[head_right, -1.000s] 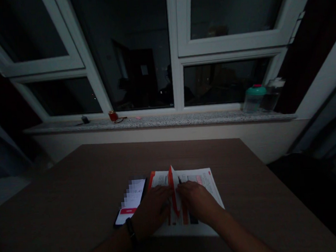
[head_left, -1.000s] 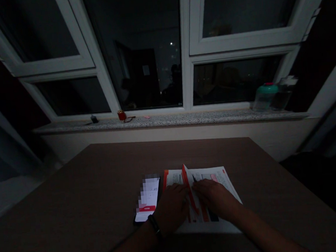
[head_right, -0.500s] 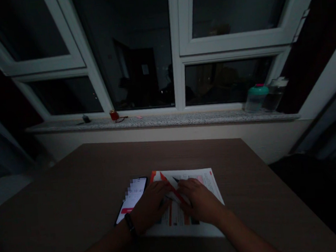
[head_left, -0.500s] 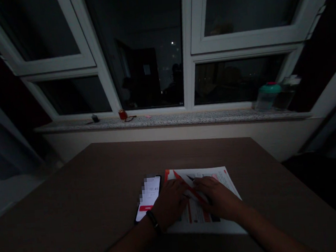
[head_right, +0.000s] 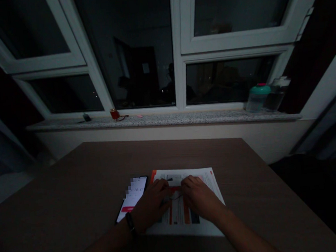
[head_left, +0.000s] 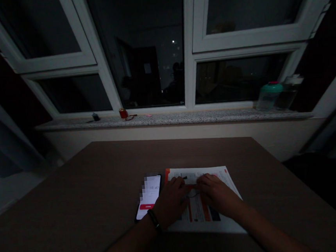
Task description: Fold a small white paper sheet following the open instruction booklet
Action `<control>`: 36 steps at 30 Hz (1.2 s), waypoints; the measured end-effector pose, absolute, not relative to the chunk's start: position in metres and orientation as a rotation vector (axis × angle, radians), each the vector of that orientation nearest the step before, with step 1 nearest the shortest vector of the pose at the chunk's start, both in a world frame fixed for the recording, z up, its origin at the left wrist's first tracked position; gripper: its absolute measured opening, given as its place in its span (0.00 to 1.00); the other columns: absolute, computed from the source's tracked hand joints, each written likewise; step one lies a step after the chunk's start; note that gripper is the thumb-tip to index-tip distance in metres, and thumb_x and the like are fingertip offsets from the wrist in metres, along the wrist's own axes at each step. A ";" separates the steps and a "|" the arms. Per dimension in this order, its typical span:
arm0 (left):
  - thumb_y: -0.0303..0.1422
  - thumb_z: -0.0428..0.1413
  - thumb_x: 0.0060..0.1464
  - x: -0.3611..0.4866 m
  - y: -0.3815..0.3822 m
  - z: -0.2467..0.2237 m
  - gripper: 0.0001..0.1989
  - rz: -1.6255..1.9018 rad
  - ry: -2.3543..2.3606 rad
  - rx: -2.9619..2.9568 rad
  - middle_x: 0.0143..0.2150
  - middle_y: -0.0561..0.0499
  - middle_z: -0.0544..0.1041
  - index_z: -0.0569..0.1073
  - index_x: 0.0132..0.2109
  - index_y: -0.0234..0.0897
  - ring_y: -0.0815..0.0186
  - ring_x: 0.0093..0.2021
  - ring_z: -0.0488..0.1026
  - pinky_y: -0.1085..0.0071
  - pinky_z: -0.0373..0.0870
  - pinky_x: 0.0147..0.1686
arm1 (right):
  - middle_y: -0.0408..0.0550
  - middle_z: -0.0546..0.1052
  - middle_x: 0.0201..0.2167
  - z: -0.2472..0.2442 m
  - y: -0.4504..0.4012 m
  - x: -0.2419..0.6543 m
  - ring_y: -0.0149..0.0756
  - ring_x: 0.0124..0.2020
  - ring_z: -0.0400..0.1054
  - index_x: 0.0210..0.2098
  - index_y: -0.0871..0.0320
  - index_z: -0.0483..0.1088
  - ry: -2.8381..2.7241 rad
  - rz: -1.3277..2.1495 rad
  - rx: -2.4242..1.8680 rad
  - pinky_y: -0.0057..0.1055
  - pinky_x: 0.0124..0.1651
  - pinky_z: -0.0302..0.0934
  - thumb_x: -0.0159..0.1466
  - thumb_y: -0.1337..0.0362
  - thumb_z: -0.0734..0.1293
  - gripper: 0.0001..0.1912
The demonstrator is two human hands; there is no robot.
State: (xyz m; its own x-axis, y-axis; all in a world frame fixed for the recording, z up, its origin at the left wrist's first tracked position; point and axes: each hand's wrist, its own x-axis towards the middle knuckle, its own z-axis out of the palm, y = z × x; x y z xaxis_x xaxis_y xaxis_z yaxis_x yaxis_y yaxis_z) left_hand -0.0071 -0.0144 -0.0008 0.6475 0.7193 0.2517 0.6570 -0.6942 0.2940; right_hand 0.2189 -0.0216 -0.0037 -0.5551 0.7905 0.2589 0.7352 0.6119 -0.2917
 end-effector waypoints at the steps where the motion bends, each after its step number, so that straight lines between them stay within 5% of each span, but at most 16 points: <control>1: 0.25 0.58 0.57 -0.007 -0.014 0.000 0.15 0.521 1.137 2.691 0.49 0.47 0.69 0.72 0.51 0.40 0.56 0.50 0.66 0.59 0.66 0.50 | 0.50 0.73 0.46 -0.003 -0.022 0.219 0.43 0.50 0.64 0.49 0.54 0.72 -2.486 0.233 -1.229 0.42 0.54 0.56 0.64 0.73 0.62 0.16; 7: 0.25 0.58 0.56 -0.008 -0.013 -0.004 0.20 0.555 1.109 2.676 0.58 0.46 0.68 0.68 0.56 0.40 0.55 0.57 0.64 0.55 0.62 0.58 | 0.50 0.75 0.44 -0.002 -0.021 0.221 0.42 0.48 0.67 0.46 0.56 0.71 -2.479 0.298 -1.301 0.42 0.56 0.55 0.65 0.73 0.61 0.13; 18: 0.24 0.55 0.61 -0.003 -0.011 -0.004 0.13 0.417 1.134 2.735 0.50 0.48 0.75 0.72 0.52 0.38 0.58 0.51 0.69 0.60 0.65 0.53 | 0.48 0.75 0.41 -0.008 -0.017 0.222 0.41 0.45 0.67 0.43 0.55 0.72 -2.520 0.151 -1.259 0.40 0.51 0.56 0.68 0.66 0.63 0.07; 29: 0.21 0.49 0.64 0.002 -0.009 -0.008 0.10 0.396 1.104 2.815 0.44 0.46 0.74 0.73 0.45 0.34 0.58 0.46 0.70 0.62 0.67 0.47 | 0.48 0.73 0.41 -0.003 -0.020 0.213 0.41 0.45 0.66 0.48 0.52 0.73 -2.522 0.207 -1.212 0.37 0.47 0.58 0.67 0.67 0.65 0.11; 36: 0.26 0.51 0.65 0.000 -0.014 -0.001 0.08 0.456 1.118 2.704 0.45 0.47 0.72 0.74 0.46 0.37 0.60 0.45 0.70 0.65 0.68 0.44 | 0.48 0.73 0.37 -0.010 -0.016 0.211 0.39 0.42 0.67 0.39 0.57 0.75 -2.433 0.295 -1.276 0.34 0.46 0.59 0.68 0.68 0.63 0.07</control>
State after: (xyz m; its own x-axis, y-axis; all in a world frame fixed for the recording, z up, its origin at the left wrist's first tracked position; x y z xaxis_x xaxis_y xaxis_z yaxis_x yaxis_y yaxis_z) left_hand 0.0003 -0.0140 -0.0010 0.6704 0.7113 0.2111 0.6562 -0.7012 0.2787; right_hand 0.2110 -0.0162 -0.0098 -0.5177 0.8238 0.2308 0.7449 0.5667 -0.3520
